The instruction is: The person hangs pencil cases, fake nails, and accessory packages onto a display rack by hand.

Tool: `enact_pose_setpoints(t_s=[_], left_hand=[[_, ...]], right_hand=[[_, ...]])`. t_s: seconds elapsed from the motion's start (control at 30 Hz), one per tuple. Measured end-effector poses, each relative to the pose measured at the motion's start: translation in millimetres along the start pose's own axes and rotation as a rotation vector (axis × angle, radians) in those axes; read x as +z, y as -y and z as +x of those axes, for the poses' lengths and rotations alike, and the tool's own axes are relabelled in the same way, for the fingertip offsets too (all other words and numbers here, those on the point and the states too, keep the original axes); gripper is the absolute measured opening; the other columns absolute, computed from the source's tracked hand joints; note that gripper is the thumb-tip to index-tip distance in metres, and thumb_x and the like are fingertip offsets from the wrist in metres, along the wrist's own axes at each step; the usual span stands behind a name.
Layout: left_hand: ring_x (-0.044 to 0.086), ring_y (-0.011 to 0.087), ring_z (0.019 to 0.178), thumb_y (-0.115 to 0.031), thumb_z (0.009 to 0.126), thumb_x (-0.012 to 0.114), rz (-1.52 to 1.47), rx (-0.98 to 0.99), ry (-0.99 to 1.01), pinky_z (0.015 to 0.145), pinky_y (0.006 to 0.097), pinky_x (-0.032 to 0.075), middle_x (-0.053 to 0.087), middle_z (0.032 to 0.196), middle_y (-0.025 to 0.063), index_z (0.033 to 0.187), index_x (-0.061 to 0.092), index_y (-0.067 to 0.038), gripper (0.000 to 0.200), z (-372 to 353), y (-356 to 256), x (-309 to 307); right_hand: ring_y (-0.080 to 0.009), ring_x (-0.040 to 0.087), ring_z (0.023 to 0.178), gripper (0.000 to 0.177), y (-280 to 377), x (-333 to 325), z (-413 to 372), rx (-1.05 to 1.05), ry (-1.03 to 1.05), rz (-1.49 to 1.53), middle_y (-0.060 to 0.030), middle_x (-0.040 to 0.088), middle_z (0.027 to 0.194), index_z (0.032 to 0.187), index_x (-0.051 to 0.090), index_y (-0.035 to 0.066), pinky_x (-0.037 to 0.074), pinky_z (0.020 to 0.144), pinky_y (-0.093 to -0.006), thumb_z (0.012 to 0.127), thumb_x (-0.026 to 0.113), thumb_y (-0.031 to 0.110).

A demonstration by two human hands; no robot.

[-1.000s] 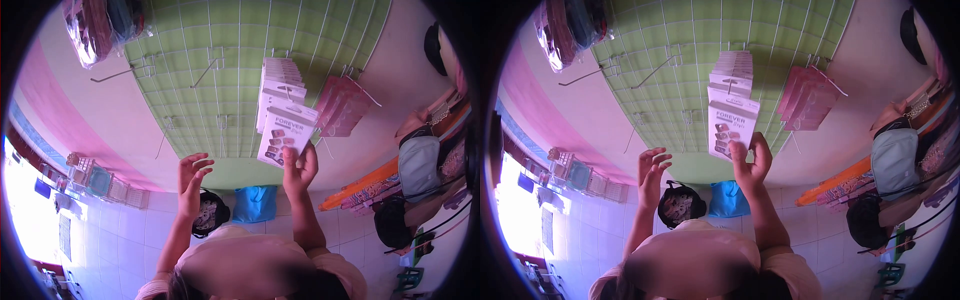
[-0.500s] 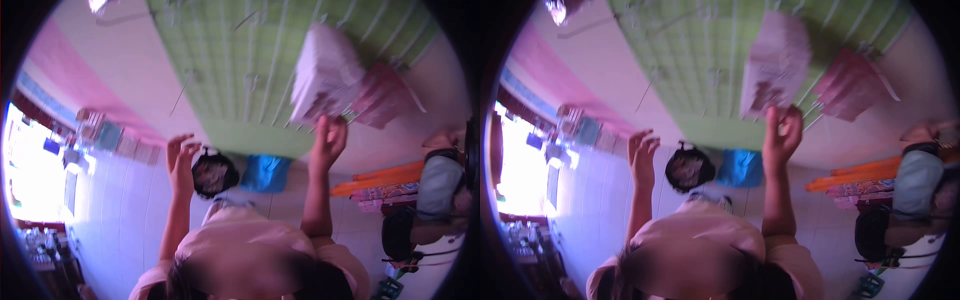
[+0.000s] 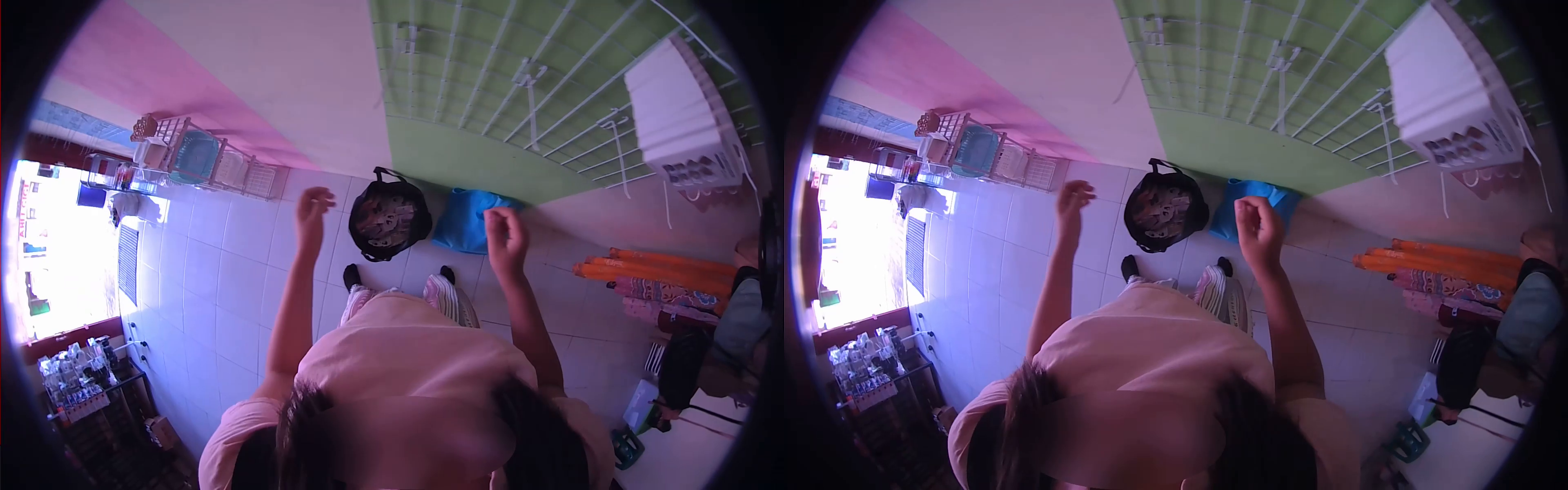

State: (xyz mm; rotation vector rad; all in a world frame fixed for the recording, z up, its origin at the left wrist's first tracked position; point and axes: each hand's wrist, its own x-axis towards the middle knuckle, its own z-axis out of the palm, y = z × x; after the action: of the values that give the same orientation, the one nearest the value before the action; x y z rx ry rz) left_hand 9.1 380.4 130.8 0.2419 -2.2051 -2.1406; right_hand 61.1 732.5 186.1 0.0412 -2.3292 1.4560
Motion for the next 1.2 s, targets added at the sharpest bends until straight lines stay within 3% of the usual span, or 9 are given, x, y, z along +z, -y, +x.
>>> enact_pose_setpoints(t_s=[0.13, 0.33, 0.53, 0.7, 0.87, 1.0, 1.07, 1.13, 1.2], left_hand=[[0.060, 0.0151, 0.080, -0.016, 0.087, 0.047, -0.013, -0.611, 0.015, 0.069, 0.0267, 0.043, 0.062, 0.093, 0.0062, 0.107, 0.054, -0.007, 0.023, 7, 91, -41], [0.060, 0.0145, 0.071, -0.019, 0.082, 0.055, 0.350, -0.705, 0.454, 0.053, 0.0257, 0.044, 0.063, 0.086, 0.0069, 0.104, 0.056, -0.004, 0.026, 6, 200, -97], [0.059, 0.0147, 0.072, -0.021, 0.081, 0.058, 0.236, -0.625, 0.357, 0.062, 0.0272, 0.046, 0.063, 0.080, 0.0086, 0.095, 0.062, -0.003, 0.024, 41, 354, -70], [0.052, 0.0372, 0.108, -0.026, 0.076, 0.059, 0.439, -0.487, 0.372, 0.093, 0.0387, 0.041, 0.056, 0.112, 0.0241, 0.119, 0.050, -0.002, 0.050, 67, 485, -7], [0.036, 0.0454, 0.122, -0.022, 0.072, 0.058, 0.648, -0.471, 0.396, 0.101, 0.0442, 0.033, 0.035, 0.132, 0.0299, 0.128, 0.039, 0.000, 0.063, 87, 569, 22], [0.031, 0.0503, 0.122, -0.021, 0.073, 0.058, 0.634, -0.318, 0.470, 0.103, 0.0455, 0.030, 0.025, 0.136, 0.0317, 0.129, 0.037, 0.000, 0.062, 76, 609, 26], [0.031, 0.0524, 0.120, -0.020, 0.074, 0.057, 0.616, -0.245, 0.461, 0.102, 0.0455, 0.030, 0.023, 0.136, 0.0333, 0.129, 0.036, 0.000, 0.062, 64, 618, 27], [0.037, 0.0415, 0.121, -0.019, 0.078, 0.056, 0.368, -0.446, 0.455, 0.101, 0.0409, 0.031, 0.035, 0.132, 0.0257, 0.128, 0.037, 0.000, 0.057, 62, 604, 29], [0.040, 0.0346, 0.121, -0.020, 0.080, 0.056, 0.019, -0.632, 0.377, 0.101, 0.0374, 0.032, 0.043, 0.127, 0.0203, 0.128, 0.039, -0.001, 0.054, 59, 597, 26]], right_hand=[[-0.0139, 0.053, 0.053, 0.016, -42, 90, -32, 0.245, 0.235, -0.081, -0.0050, 0.056, 0.063, 0.085, 0.059, 0.006, 0.042, 0.051, -0.0272, 0.085, 0.061, 0.022], [-0.0110, 0.058, 0.056, 0.023, -137, 219, -104, 0.821, 0.520, 0.003, -0.0031, 0.060, 0.069, 0.087, 0.057, 0.006, 0.045, 0.048, -0.0243, 0.087, 0.058, 0.029], [-0.0148, 0.061, 0.062, 0.026, -257, 312, -140, 1.310, 0.689, 0.093, -0.0061, 0.062, 0.078, 0.091, 0.055, 0.008, 0.050, 0.050, -0.0290, 0.086, 0.058, 0.034], [-0.0183, 0.062, 0.066, 0.035, -408, 395, -132, 1.183, 0.740, -0.015, -0.0087, 0.063, 0.082, 0.097, 0.055, 0.005, 0.052, 0.060, -0.0319, 0.082, 0.062, 0.036], [-0.0331, 0.062, 0.093, 0.057, -520, 496, -120, 0.519, 0.569, -0.544, -0.0196, 0.063, 0.097, 0.107, 0.053, -0.002, 0.048, 0.082, -0.0405, 0.078, 0.062, 0.047], [-0.0401, 0.058, 0.099, 0.051, -547, 563, -95, 0.890, 0.601, 0.084, -0.0284, 0.058, 0.104, 0.120, 0.048, 0.000, 0.045, 0.087, -0.0463, 0.087, 0.049, 0.039], [-0.0422, 0.058, 0.095, 0.051, -596, 605, -112, 0.853, 0.507, 0.008, -0.0276, 0.059, 0.099, 0.118, 0.048, -0.001, 0.045, 0.085, -0.0471, 0.089, 0.045, 0.040], [-0.0452, 0.060, 0.085, 0.053, -631, 638, -138, 0.383, 0.277, -0.658, -0.0247, 0.064, 0.085, 0.108, 0.053, -0.005, 0.048, 0.078, -0.0472, 0.089, 0.041, 0.043], [-0.0455, 0.060, 0.086, 0.052, -613, 626, -129, 0.490, 0.384, -0.469, -0.0250, 0.064, 0.088, 0.106, 0.054, -0.004, 0.049, 0.076, -0.0460, 0.089, 0.040, 0.044]])
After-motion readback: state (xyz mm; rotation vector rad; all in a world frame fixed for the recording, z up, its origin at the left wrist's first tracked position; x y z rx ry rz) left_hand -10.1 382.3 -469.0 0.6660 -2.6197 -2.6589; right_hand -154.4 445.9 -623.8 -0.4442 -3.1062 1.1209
